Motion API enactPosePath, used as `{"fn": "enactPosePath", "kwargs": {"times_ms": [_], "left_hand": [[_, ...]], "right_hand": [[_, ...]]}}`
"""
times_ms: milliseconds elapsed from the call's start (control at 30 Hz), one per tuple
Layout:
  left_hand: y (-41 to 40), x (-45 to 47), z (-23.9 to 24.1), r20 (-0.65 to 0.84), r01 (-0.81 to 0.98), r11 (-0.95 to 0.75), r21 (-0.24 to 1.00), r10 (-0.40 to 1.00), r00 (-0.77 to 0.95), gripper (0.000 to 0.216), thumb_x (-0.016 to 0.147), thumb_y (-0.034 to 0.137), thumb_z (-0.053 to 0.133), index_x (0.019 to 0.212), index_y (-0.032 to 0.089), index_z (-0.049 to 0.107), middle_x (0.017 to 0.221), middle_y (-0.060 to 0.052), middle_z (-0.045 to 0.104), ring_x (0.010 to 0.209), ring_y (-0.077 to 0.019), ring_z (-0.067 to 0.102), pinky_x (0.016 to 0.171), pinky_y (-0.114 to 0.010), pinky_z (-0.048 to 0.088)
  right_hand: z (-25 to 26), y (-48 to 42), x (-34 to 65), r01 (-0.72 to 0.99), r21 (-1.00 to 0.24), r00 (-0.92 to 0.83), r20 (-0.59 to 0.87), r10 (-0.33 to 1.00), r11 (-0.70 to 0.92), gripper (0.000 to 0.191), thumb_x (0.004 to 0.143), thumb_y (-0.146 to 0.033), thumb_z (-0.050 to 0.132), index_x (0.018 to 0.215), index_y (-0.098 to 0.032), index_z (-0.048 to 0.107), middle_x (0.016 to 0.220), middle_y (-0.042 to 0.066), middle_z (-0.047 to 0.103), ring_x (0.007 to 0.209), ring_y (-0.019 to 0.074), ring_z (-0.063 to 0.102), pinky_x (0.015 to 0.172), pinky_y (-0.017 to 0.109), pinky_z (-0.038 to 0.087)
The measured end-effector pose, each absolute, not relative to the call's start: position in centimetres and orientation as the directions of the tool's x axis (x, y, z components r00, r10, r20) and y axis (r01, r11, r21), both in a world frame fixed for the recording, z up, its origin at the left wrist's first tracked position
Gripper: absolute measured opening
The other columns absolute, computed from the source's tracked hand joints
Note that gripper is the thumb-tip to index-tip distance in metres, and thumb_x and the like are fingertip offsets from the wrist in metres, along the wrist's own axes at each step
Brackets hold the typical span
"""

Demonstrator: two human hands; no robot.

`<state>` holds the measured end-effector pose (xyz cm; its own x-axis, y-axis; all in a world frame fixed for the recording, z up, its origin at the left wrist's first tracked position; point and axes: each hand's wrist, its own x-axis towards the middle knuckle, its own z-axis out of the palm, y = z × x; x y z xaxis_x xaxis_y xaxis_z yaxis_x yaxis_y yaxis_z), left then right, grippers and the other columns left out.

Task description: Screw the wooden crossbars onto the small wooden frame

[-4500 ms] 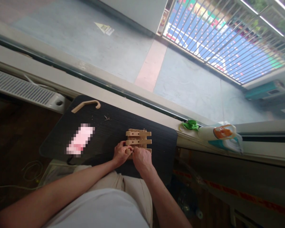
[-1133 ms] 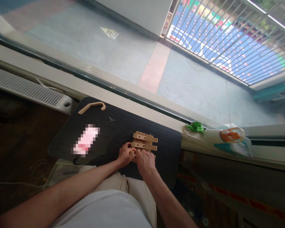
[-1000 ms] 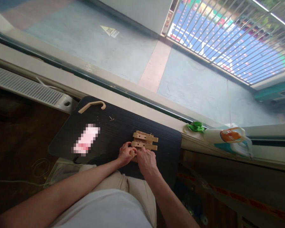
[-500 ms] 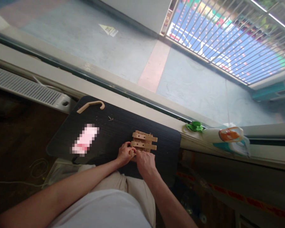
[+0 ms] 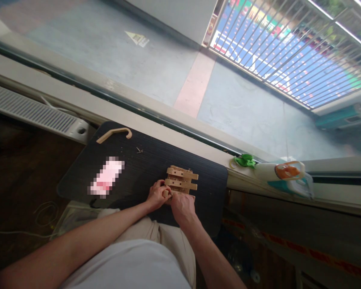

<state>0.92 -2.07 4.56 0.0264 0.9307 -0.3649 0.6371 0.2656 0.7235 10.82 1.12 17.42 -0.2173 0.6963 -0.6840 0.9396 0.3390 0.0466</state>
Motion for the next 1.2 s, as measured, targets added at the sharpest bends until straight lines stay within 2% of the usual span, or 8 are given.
{"fn": "enactPosePath", "kwargs": {"times_ms": [167,400,600,800,933,1200], "left_hand": [[-2.1,0.9,4.7,-0.383,0.641,0.278,0.716,0.923,0.027,0.013,0.066,0.027,0.062,0.078,0.025,0.066,0.106,-0.002,0.048,0.099,-0.0187,0.045,0.087,-0.031,0.035],[-2.2,1.0,4.3,-0.37,0.637,0.276,0.72,0.929,0.016,0.012,0.065,0.026,0.062,0.077,0.025,0.066,0.106,-0.001,0.048,0.099,-0.0187,0.045,0.086,-0.031,0.035],[-2.3,1.0,4.0,-0.342,0.638,0.254,0.727,0.94,0.016,0.011,0.066,0.027,0.061,0.076,0.026,0.066,0.104,-0.001,0.049,0.097,-0.0188,0.046,0.085,-0.032,0.035],[-2.2,0.9,4.1,-0.347,0.635,0.254,0.73,0.938,0.023,0.013,0.066,0.028,0.062,0.078,0.026,0.066,0.105,-0.001,0.048,0.098,-0.019,0.046,0.085,-0.032,0.036],[-2.2,0.8,4.2,-0.355,0.633,0.259,0.73,0.934,0.027,0.012,0.067,0.029,0.061,0.077,0.025,0.066,0.105,-0.001,0.048,0.098,-0.0187,0.046,0.085,-0.031,0.036],[-2.2,0.9,4.2,-0.353,0.64,0.253,0.726,0.935,0.031,0.012,0.069,0.027,0.058,0.078,0.025,0.066,0.105,-0.002,0.049,0.099,-0.0181,0.046,0.085,-0.031,0.036]], "right_hand": [[18.5,1.4,10.5,0.933,0.042,-0.245,-0.655,0.715,0.358,0.023,0.084,-0.02,0.039,0.098,-0.023,0.056,0.084,0.006,0.067,0.076,0.0179,0.063,0.064,0.028,0.043],[18.2,1.5,10.2,0.926,0.039,-0.255,-0.671,0.696,0.376,0.024,0.084,-0.014,0.036,0.086,-0.018,0.06,0.081,0.007,0.067,0.077,0.0186,0.063,0.061,0.026,0.043],[17.8,1.1,10.2,0.941,0.062,-0.208,-0.666,0.716,0.331,0.022,0.084,-0.019,0.038,0.081,-0.016,0.059,0.079,0.008,0.067,0.074,0.0183,0.063,0.061,0.026,0.044],[18.6,1.3,10.4,0.93,0.007,-0.281,-0.631,0.723,0.367,0.024,0.084,-0.02,0.038,0.099,-0.024,0.056,0.084,0.004,0.067,0.077,0.0178,0.063,0.062,0.027,0.043],[18.8,1.4,10.4,0.935,0.029,-0.246,-0.668,0.702,0.354,0.023,0.085,-0.02,0.036,0.087,-0.022,0.059,0.085,0.005,0.067,0.078,0.017,0.062,0.064,0.026,0.042],[18.1,0.8,9.9,0.957,0.044,-0.19,-0.648,0.737,0.286,0.022,0.085,-0.023,0.037,0.084,-0.019,0.058,0.081,0.007,0.067,0.075,0.0169,0.063,0.062,0.024,0.041]]}}
